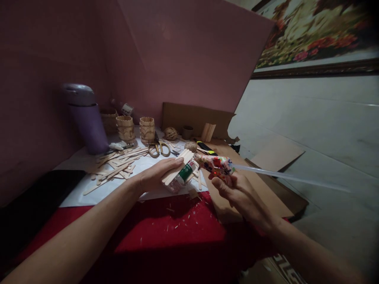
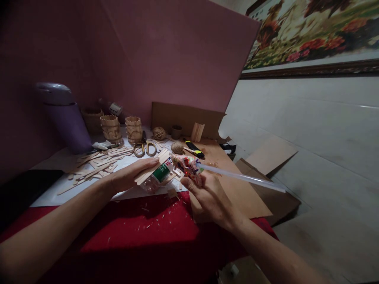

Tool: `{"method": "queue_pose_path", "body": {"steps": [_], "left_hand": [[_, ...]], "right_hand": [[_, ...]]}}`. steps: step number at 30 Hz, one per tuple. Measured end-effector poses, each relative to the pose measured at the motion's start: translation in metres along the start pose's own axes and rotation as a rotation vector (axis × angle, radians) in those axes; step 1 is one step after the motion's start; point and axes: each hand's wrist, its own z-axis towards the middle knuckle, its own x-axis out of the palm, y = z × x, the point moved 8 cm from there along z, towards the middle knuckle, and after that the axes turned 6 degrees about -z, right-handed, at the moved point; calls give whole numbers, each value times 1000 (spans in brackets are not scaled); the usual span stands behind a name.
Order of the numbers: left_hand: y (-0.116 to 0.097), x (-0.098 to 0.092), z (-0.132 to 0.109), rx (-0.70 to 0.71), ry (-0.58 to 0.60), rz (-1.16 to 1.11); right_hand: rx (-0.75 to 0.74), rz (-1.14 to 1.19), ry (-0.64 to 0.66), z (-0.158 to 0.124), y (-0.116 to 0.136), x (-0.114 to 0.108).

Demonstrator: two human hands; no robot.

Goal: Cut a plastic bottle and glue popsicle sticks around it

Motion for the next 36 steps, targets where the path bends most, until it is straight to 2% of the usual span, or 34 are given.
{"method": "queue_pose_path", "body": {"steps": [4, 7, 10, 12, 13, 16, 18, 20, 23, 27, 29, 31, 32, 36], "left_hand": [[0, -3, 0, -12, -18, 24], [2, -1, 0, -22, -3, 17], [2, 2, 0, -35, 25, -5], [0, 2, 1, -20, 20, -33], [-2, 1, 1, 7, 5, -51], [-14, -9, 1, 118, -82, -103], [-22, -17, 0, 176, -155, -130], [-27, -24, -1, 215, -214, -157], [-34, -30, -2, 265, -269, -191], [-39, -38, -3, 337, -342, -220], [-39, -39, -3, 341, -360, -223], [-39, -41, -3, 340, -376, -221], [-39, -41, -3, 340, -387, -221], [-40, -43, -5, 344, -415, -255]], "right_hand": [[-8, 172, -46, 3, -8, -8], [-65, 353, -125, 3, -8, -23], [-121, 431, -193, 7, -11, -42], [-142, 347, -285, 12, -22, -58], [-116, 223, -318, 17, -31, -63], [-38, -273, -305, 33, -60, -69], [2, -545, -223, 44, -79, -63], [20, -717, -136, 50, -92, -56], [5, -887, -86, 54, -95, -48], [-103, -1093, -177, 54, -63, -40], [-226, -1006, -215, 54, -35, -28], [-294, -848, -170, 60, -12, -9], [-300, -822, -105, 66, -5, 6], [-282, -856, 0, 92, 11, 55]]}}
